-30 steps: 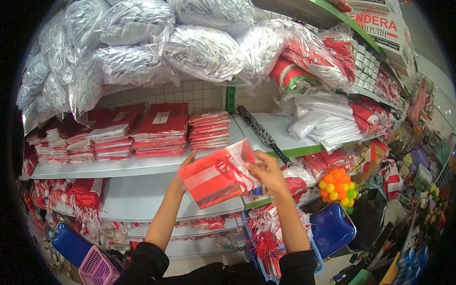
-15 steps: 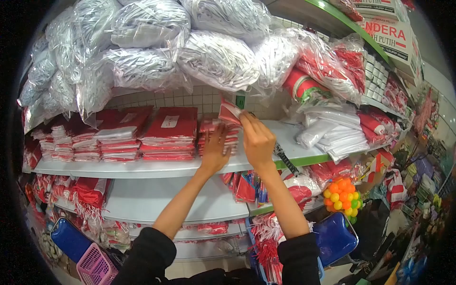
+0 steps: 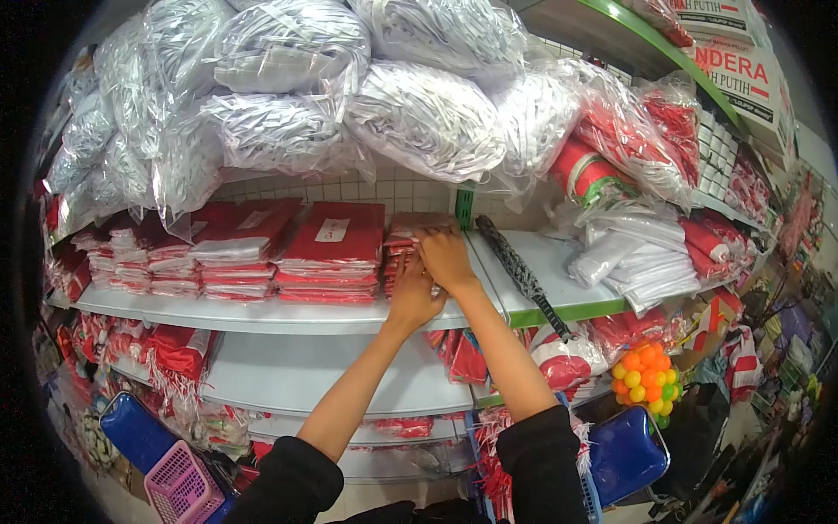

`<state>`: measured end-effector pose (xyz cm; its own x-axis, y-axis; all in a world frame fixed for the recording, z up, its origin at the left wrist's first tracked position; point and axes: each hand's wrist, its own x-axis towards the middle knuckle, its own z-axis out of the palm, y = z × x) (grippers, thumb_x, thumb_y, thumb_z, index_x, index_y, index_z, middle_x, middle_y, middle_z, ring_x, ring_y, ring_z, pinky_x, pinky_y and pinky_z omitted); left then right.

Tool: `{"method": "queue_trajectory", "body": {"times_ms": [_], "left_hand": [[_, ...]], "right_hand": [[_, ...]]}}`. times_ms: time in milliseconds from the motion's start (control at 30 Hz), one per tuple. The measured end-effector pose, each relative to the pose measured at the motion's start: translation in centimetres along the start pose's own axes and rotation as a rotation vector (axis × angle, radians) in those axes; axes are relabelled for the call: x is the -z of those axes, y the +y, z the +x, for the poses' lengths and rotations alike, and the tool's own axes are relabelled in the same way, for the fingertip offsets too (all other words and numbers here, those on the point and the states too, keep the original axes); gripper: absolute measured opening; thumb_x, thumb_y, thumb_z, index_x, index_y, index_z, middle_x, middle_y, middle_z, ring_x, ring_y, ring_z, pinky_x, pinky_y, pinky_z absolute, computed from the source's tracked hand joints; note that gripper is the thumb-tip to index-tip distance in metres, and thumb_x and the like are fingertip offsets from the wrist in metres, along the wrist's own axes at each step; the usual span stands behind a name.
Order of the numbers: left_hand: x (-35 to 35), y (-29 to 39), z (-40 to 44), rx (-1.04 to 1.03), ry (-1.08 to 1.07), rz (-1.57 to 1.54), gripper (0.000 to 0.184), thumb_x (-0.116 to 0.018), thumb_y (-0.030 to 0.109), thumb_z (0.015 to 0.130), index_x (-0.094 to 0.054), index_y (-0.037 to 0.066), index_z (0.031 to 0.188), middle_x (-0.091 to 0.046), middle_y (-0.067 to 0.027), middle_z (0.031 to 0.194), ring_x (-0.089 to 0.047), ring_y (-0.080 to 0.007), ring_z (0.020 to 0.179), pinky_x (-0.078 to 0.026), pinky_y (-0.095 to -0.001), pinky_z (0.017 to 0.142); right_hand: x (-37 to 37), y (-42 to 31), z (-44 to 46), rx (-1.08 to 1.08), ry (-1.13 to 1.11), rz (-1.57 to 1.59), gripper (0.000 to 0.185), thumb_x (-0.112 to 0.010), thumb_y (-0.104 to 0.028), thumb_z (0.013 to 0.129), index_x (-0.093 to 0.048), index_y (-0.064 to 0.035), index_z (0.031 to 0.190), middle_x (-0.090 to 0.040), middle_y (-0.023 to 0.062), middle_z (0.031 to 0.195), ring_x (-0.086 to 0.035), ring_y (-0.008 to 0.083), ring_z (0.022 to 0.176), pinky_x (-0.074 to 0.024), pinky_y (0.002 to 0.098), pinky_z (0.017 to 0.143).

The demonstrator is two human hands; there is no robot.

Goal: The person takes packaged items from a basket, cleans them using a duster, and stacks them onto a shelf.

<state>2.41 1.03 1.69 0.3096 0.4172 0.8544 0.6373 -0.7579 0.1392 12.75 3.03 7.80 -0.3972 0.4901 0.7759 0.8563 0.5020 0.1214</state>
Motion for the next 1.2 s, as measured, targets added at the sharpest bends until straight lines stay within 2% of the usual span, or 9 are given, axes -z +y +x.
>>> {"method": "queue_trajectory", "body": {"times_ms": [100, 300, 400, 500, 733, 800, 1000, 1100, 1200], "left_hand": [[-0.2, -0.1, -0.2, -0.002, 0.001, -0.005, 0.053, -0.062, 0.025, 0.071, -0.054, 0.000, 0.117, -0.052, -0.0210, 0.118, -0.038, -0.0339, 0.123, -0.019, -0.0523, 0.108], [0.1, 0.1, -0.1, 0.033, -0.033, -0.076, 0.050, -0.065, 0.021, 0.068, -0.057, 0.003, 0.114, -0.053, -0.0199, 0.116, -0.042, -0.0365, 0.117, -0.018, -0.0537, 0.108], [0.1, 0.2, -0.1, 0.010, -0.022, -0.050, 0.049, -0.065, 0.021, 0.069, -0.057, 0.003, 0.114, -0.052, -0.0196, 0.118, -0.040, -0.0362, 0.119, -0.018, -0.0538, 0.108], [0.2, 0.3, -0.1, -0.015, 0.007, -0.001, 0.051, -0.063, 0.020, 0.069, -0.055, 0.002, 0.116, -0.049, -0.0196, 0.124, -0.035, -0.0346, 0.126, -0.019, -0.0530, 0.108], [1.6, 1.0, -0.6, -0.162, -0.038, -0.077, 0.050, -0.058, 0.011, 0.071, -0.053, -0.002, 0.119, -0.047, -0.0195, 0.128, -0.033, -0.0349, 0.130, -0.024, -0.0512, 0.107], [1.7, 3.2, -2.3, -0.115, 0.015, -0.205, 0.045, -0.055, 0.006, 0.077, -0.052, -0.001, 0.121, -0.047, -0.0160, 0.130, -0.033, -0.0350, 0.130, -0.023, -0.0497, 0.108], [-3.2, 11.4, -12.4, -0.052, -0.114, -0.502, 0.046, -0.051, 0.001, 0.079, -0.050, 0.001, 0.125, -0.049, -0.0159, 0.129, -0.034, -0.0344, 0.130, -0.024, -0.0492, 0.108], [-6.8, 16.7, -19.0, -0.004, -0.325, -0.673, 0.046, -0.050, 0.001, 0.079, -0.051, 0.001, 0.125, -0.050, -0.0162, 0.129, -0.034, -0.0341, 0.130, -0.025, -0.0471, 0.108], [-10.1, 21.7, -25.9, -0.048, -0.588, -0.759, 0.047, -0.051, 0.002, 0.079, -0.050, 0.000, 0.126, -0.049, -0.0169, 0.129, -0.033, -0.0340, 0.131, -0.026, -0.0440, 0.108]], "right_hand": [[0.3, 0.5, -0.1, 0.029, -0.019, 0.081, 0.025, -0.049, -0.020, 0.086, -0.060, -0.0072, 0.104, -0.064, 0.0122, 0.102, -0.059, 0.0278, 0.099, -0.0330, 0.0450, 0.098], [-0.3, 0.4, -0.4, 0.022, -0.159, -0.090, 0.034, -0.045, -0.023, 0.087, -0.054, -0.0076, 0.116, -0.056, 0.0131, 0.118, -0.046, 0.0288, 0.118, -0.0199, 0.0531, 0.107], [0.2, 0.0, -0.8, 0.030, -0.138, -0.155, 0.035, -0.045, -0.021, 0.087, -0.053, -0.0080, 0.118, -0.052, 0.0157, 0.123, -0.037, 0.0311, 0.126, -0.0137, 0.0561, 0.108], [1.3, -0.8, -1.6, -0.001, 0.015, -0.065, 0.039, -0.046, -0.021, 0.086, -0.052, -0.0055, 0.121, -0.050, 0.0195, 0.124, -0.031, 0.0338, 0.130, -0.0104, 0.0563, 0.110], [4.8, -4.7, -8.9, -0.184, 0.261, 0.115, 0.036, -0.054, -0.011, 0.078, -0.055, -0.0034, 0.113, -0.051, 0.0166, 0.117, -0.033, 0.0360, 0.127, -0.0133, 0.0565, 0.109], [5.5, -5.7, -13.3, -0.246, 0.290, 0.139, 0.035, -0.055, -0.011, 0.077, -0.057, -0.0033, 0.110, -0.052, 0.0152, 0.114, -0.036, 0.0356, 0.125, -0.0161, 0.0554, 0.108], [7.6, -8.2, -29.2, -0.648, 0.229, 0.049, 0.025, -0.055, -0.008, 0.076, -0.059, -0.0047, 0.100, -0.056, 0.0112, 0.101, -0.047, 0.0312, 0.105, -0.0320, 0.0466, 0.096], [8.1, -10.1, -39.0, -0.934, 0.107, -0.015, 0.024, -0.057, -0.010, 0.076, -0.060, -0.0043, 0.099, -0.056, 0.0125, 0.097, -0.048, 0.0319, 0.101, -0.0353, 0.0448, 0.089], [8.8, -12.4, -49.3, -1.272, -0.136, -0.099, 0.027, -0.058, -0.015, 0.077, -0.060, -0.0060, 0.102, -0.057, 0.0143, 0.099, -0.050, 0.0336, 0.101, -0.0363, 0.0459, 0.088]]}}
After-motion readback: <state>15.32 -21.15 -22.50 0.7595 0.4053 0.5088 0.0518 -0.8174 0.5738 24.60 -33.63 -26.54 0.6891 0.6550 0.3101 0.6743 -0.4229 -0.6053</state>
